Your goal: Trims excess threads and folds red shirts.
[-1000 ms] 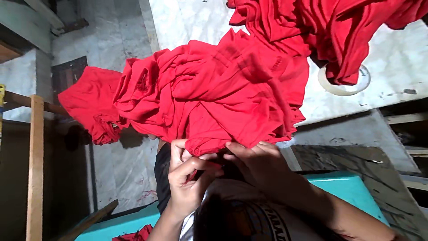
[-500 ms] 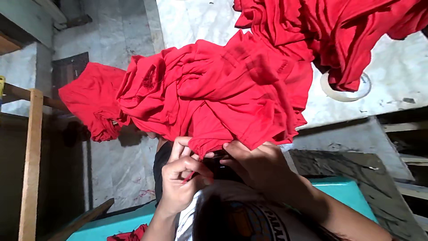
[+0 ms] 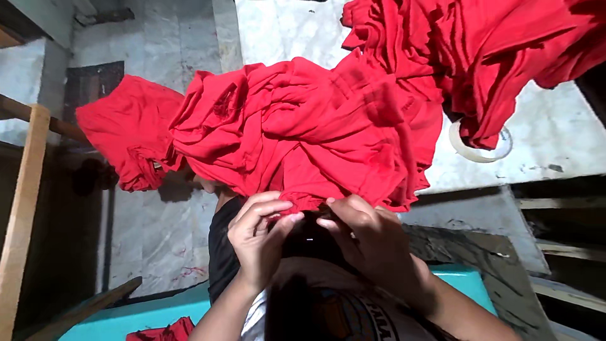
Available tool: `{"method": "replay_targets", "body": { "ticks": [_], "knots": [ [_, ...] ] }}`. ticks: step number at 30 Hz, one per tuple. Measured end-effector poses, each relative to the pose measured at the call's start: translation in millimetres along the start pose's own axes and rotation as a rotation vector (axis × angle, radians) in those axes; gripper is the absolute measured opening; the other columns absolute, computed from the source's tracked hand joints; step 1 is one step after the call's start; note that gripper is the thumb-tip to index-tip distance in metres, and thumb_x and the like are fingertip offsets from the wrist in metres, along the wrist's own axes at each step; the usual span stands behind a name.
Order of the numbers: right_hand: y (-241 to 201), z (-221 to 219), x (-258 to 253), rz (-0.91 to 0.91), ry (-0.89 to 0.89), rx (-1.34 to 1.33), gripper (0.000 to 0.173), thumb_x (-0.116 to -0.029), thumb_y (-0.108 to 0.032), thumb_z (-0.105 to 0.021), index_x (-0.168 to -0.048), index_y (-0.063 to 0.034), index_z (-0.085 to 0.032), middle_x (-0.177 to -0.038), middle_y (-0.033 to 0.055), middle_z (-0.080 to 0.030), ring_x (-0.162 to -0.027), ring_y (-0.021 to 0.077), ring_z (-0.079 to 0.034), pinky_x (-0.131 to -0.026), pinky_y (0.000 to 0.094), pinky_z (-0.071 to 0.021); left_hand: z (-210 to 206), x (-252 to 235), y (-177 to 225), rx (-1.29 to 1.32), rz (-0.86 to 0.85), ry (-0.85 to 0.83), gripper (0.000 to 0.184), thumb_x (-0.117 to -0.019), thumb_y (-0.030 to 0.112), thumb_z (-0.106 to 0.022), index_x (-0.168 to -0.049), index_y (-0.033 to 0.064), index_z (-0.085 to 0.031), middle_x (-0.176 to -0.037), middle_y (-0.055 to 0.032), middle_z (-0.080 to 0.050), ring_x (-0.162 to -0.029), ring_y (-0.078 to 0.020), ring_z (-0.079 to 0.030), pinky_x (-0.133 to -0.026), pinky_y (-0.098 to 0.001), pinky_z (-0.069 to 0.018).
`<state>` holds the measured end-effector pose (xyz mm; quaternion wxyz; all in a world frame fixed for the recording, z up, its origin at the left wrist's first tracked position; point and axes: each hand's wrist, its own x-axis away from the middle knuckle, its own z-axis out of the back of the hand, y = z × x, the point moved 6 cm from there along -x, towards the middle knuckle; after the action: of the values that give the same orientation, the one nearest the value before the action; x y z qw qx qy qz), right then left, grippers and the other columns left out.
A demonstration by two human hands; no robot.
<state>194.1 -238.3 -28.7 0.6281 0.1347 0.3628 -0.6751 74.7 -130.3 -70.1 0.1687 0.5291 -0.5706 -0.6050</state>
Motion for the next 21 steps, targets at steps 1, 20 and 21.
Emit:
{"method": "replay_targets", "body": {
  "ticks": [1,20,21],
  "knots": [
    [0,0,2,0.007,0.000,-0.006,0.025,-0.1092,-0.025,-0.048,-0.108,-0.0042,-0.061,-0.077,0.0104,-0.058,-0.061,0.0192,-0.055,-0.056,0.0269,-0.0446,0,-1,0,0.025,-0.007,0.001,0.007,-0.0893,0.013,-0.076,-0.096,0.0123,-0.077,-0.103,0.0094,-0.074,-0.092,0.0027,-0.069,-0.078,-0.0148,-0.0585],
    [-2,-12,-20,-0.147,-0.124,-0.319,0.026,-0.1046,-0.023,-0.056,-0.113,0.0012,-0.057,-0.120,0.0157,-0.067,-0.087,0.0048,-0.066,-0.075,0.0145,-0.0529,1,8,-5,0.005,0.204,-0.143,0.046,-0.0963,0.013,-0.065,-0.137,-0.0030,-0.052,-0.116,0.0030,-0.070,-0.097,0.0002,-0.069,-0.086,-0.0212,-0.0589],
    [-2,-16,-20,-0.163,-0.169,-0.341,0.027,-0.1035,-0.022,-0.056,-0.113,0.0027,-0.061,-0.118,0.0154,-0.069,-0.088,0.0047,-0.067,-0.076,0.0149,-0.0533,1,8,-8,-0.047,0.224,-0.134,0.043,-0.0919,0.003,-0.065,-0.131,-0.0116,-0.056,-0.107,-0.0016,-0.071,-0.089,0.0005,-0.068,-0.081,-0.0195,-0.0589]
  ]
}}
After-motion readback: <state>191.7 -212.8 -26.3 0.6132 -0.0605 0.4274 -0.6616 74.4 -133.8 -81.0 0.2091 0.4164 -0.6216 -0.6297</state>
